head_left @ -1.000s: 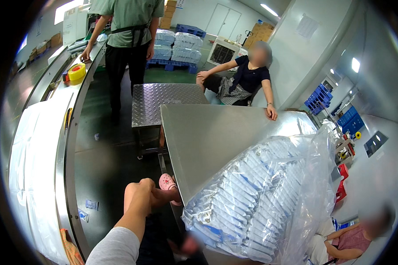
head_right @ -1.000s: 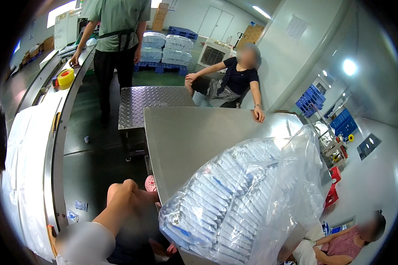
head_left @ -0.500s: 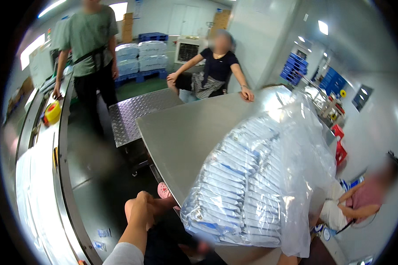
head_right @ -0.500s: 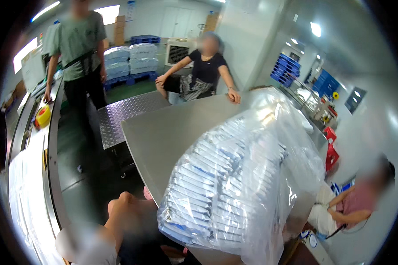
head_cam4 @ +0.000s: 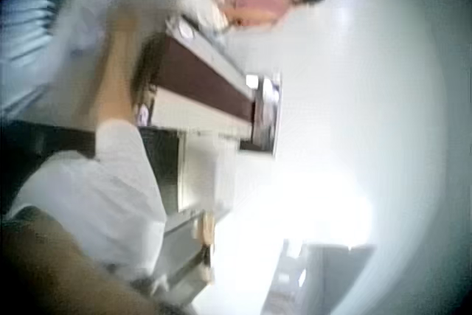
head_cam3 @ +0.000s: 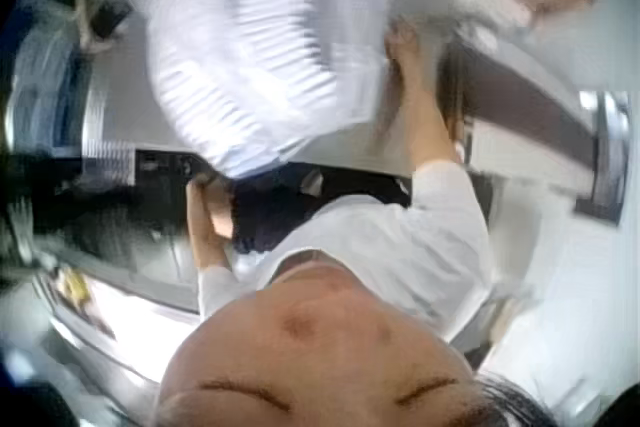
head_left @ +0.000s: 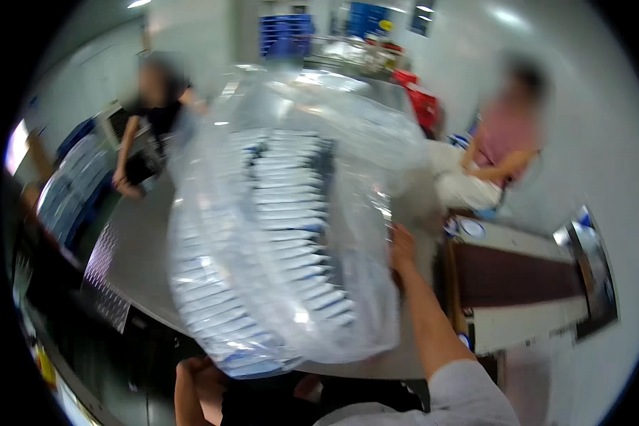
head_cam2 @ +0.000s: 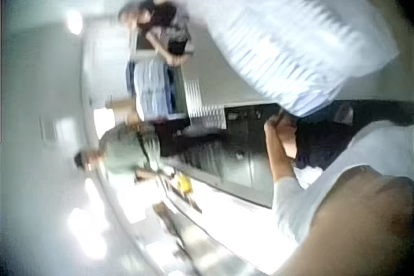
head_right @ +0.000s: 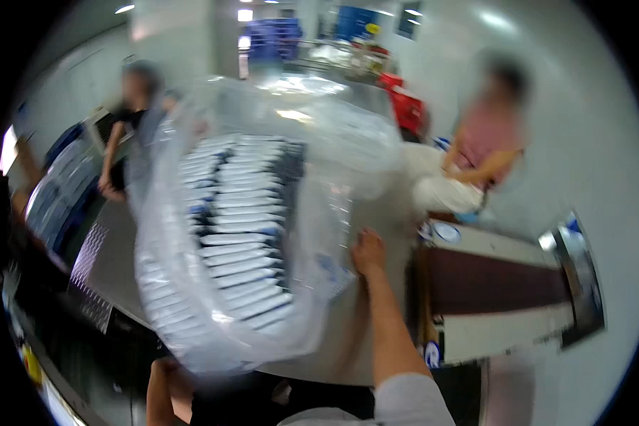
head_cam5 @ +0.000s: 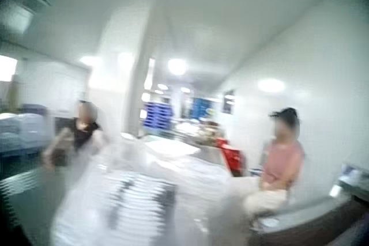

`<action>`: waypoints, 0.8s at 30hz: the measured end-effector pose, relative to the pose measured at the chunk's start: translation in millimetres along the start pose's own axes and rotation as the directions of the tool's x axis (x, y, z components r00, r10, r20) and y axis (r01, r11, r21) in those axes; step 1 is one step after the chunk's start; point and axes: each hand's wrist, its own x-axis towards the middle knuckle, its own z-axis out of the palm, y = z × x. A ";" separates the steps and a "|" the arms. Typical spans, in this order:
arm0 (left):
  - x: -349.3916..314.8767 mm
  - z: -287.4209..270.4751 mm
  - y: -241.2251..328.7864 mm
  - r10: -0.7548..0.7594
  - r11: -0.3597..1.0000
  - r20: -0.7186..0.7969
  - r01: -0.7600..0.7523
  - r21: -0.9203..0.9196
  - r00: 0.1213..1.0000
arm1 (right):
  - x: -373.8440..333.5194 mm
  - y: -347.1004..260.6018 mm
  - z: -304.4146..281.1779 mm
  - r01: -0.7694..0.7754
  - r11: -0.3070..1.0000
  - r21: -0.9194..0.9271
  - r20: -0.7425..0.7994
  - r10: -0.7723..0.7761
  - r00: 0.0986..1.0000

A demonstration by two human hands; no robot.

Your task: The person takes stacks of blue and white packets from a large clear plastic bag and places them individually or in small groups onto a moving conveyor belt.

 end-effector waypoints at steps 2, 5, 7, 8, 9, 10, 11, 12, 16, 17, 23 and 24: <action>12.0 11.2 18.5 0.055 0.993 0.030 -0.058 0.106 0.998 | 6.6 3.5 -25.1 -0.130 0.989 0.076 0.071 0.125 0.990; 35.5 37.4 41.2 0.133 0.961 0.119 -0.158 0.226 0.984 | -6.0 39.7 -26.1 -0.205 0.976 -0.078 0.119 0.213 0.970; 43.7 34.2 27.8 0.106 0.950 0.097 -0.130 0.284 0.990 | 4.5 15.1 -35.9 -0.221 0.974 -0.056 0.215 0.228 0.950; 46.3 35.3 30.5 0.105 0.940 0.097 -0.131 0.314 0.990 | 3.9 11.6 -34.2 -0.215 0.976 -0.040 0.218 0.218 0.951; 48.0 35.4 29.9 0.091 0.933 0.099 -0.120 0.338 0.991 | 3.5 14.9 -36.7 -0.217 0.976 -0.025 0.179 0.218 0.959; 51.2 36.2 29.5 0.082 0.927 0.098 -0.112 0.357 0.992 | 3.4 15.5 -38.1 -0.208 0.978 -0.009 0.140 0.207 0.968; 53.8 31.1 22.2 0.065 0.925 0.102 -0.098 0.367 0.993 | 8.5 11.2 -37.2 -0.181 0.983 0.014 0.105 0.178 0.978; 56.0 31.5 17.9 0.052 0.921 0.115 -0.092 0.379 0.992 | 15.0 15.3 -32.4 -0.252 0.968 0.017 0.100 0.249 0.963; 60.3 21.8 -18.6 -0.018 0.904 0.210 -0.074 0.422 0.977 | 32.5 11.4 -0.4 -0.224 0.974 -0.016 -0.119 0.221 0.968; 61.2 23.9 -28.7 -0.046 0.891 0.249 -0.073 0.448 0.967 | 18.4 3.9 0.6 -0.178 0.983 -0.047 -0.302 0.156 0.940; 72.2 31.0 -67.1 -0.166 0.919 0.428 -0.018 0.394 0.888 | 18.4 23.2 -12.1 -0.315 0.948 0.039 0.182 0.303 0.935; 74.6 32.7 -94.6 -0.201 0.935 0.431 0.041 0.354 0.880 | 18.6 18.0 3.5 -0.313 0.947 0.075 0.173 0.297 0.939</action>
